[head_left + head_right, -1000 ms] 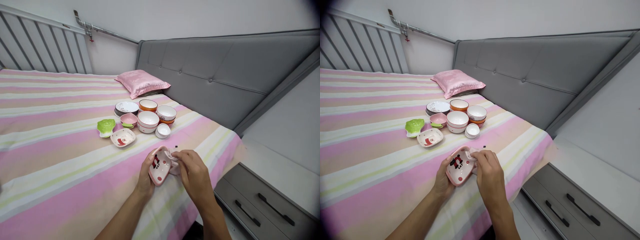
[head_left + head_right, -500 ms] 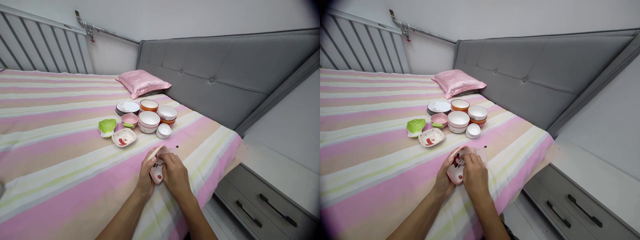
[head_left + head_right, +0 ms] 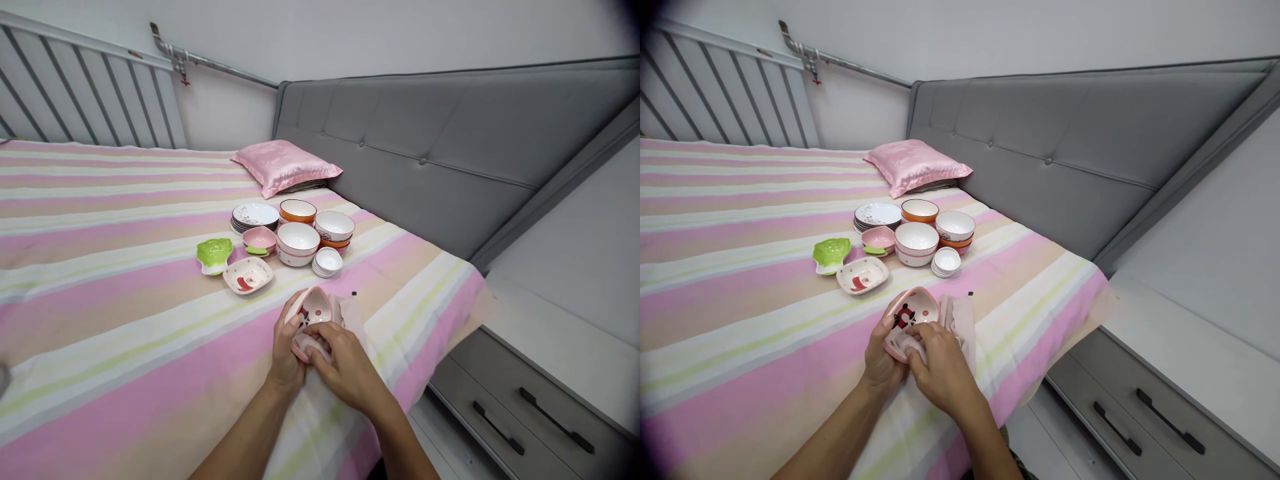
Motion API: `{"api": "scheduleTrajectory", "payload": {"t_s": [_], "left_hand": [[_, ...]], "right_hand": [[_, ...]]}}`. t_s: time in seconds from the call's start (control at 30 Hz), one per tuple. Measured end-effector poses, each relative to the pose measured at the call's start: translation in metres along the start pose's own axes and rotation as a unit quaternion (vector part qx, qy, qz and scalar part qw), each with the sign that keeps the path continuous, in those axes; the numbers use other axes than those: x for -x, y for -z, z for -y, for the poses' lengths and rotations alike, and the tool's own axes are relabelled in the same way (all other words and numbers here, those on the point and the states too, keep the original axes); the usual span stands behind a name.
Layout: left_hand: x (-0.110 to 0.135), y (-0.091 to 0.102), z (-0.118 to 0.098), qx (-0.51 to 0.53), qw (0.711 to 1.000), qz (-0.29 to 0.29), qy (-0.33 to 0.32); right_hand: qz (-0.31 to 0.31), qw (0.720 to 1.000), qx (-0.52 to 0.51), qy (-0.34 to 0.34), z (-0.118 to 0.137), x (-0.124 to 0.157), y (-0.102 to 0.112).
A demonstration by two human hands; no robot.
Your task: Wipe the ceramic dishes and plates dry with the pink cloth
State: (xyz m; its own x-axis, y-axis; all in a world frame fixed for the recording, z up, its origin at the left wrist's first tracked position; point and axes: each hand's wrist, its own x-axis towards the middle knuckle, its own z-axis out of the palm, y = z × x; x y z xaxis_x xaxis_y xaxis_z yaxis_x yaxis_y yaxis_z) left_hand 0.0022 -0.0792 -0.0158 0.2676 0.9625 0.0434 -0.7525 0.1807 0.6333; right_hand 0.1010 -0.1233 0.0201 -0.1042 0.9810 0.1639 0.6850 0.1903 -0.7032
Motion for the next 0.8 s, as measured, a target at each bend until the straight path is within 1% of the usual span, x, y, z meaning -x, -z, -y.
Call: {"api": "scheduleTrajectory", "payload": {"t_s": [0.1,0.2,0.3,0.4,0.43,0.47,0.5,0.53,0.6,0.63,0.7,0.77,0.8], "left_hand": [[0.000,0.002,0.002,0.010,1.000,-0.010,0.004],[0.000,0.003,0.002,0.022,1.000,-0.016,0.009],[0.001,0.001,0.000,0.038,0.999,-0.031,0.004],[0.000,-0.005,-0.005,0.065,0.996,-0.060,0.001],[-0.001,-0.007,-0.007,0.076,0.994,-0.072,0.000],[-0.002,-0.008,-0.009,0.088,0.993,-0.083,0.000],[-0.002,-0.010,-0.011,0.098,0.991,-0.095,-0.002],[-0.003,-0.012,-0.013,0.104,0.988,-0.110,-0.005],[-0.004,-0.014,-0.016,0.108,0.984,-0.140,-0.012],[-0.004,-0.015,-0.017,0.107,0.982,-0.154,-0.011],[-0.004,-0.016,-0.018,0.108,0.981,-0.162,0.012],[-0.003,-0.017,-0.018,0.114,0.980,-0.147,0.068],[-0.002,-0.017,-0.017,0.114,0.978,-0.138,0.105]], "right_hand": [[0.029,0.998,-0.046,0.005,0.004,0.001,0.004],[0.060,0.993,-0.104,-0.001,0.002,0.002,0.009],[0.098,0.981,-0.168,-0.026,-0.003,0.004,0.014],[0.138,0.967,-0.207,-0.051,-0.007,0.008,0.023],[0.140,0.965,-0.214,-0.055,-0.008,0.009,0.027],[0.130,0.965,-0.221,-0.059,-0.010,0.010,0.032],[0.104,0.966,-0.227,-0.069,-0.011,0.011,0.036],[0.063,0.967,-0.232,-0.086,-0.014,0.011,0.040],[-0.052,0.960,-0.239,-0.134,-0.021,0.012,0.047],[-0.118,0.950,-0.241,-0.157,-0.026,0.012,0.049],[-0.254,0.918,-0.235,-0.192,-0.034,0.010,0.051],[-0.371,0.882,-0.212,-0.198,-0.041,0.008,0.050],[-0.416,0.868,-0.196,-0.188,-0.042,0.007,0.049]]}}
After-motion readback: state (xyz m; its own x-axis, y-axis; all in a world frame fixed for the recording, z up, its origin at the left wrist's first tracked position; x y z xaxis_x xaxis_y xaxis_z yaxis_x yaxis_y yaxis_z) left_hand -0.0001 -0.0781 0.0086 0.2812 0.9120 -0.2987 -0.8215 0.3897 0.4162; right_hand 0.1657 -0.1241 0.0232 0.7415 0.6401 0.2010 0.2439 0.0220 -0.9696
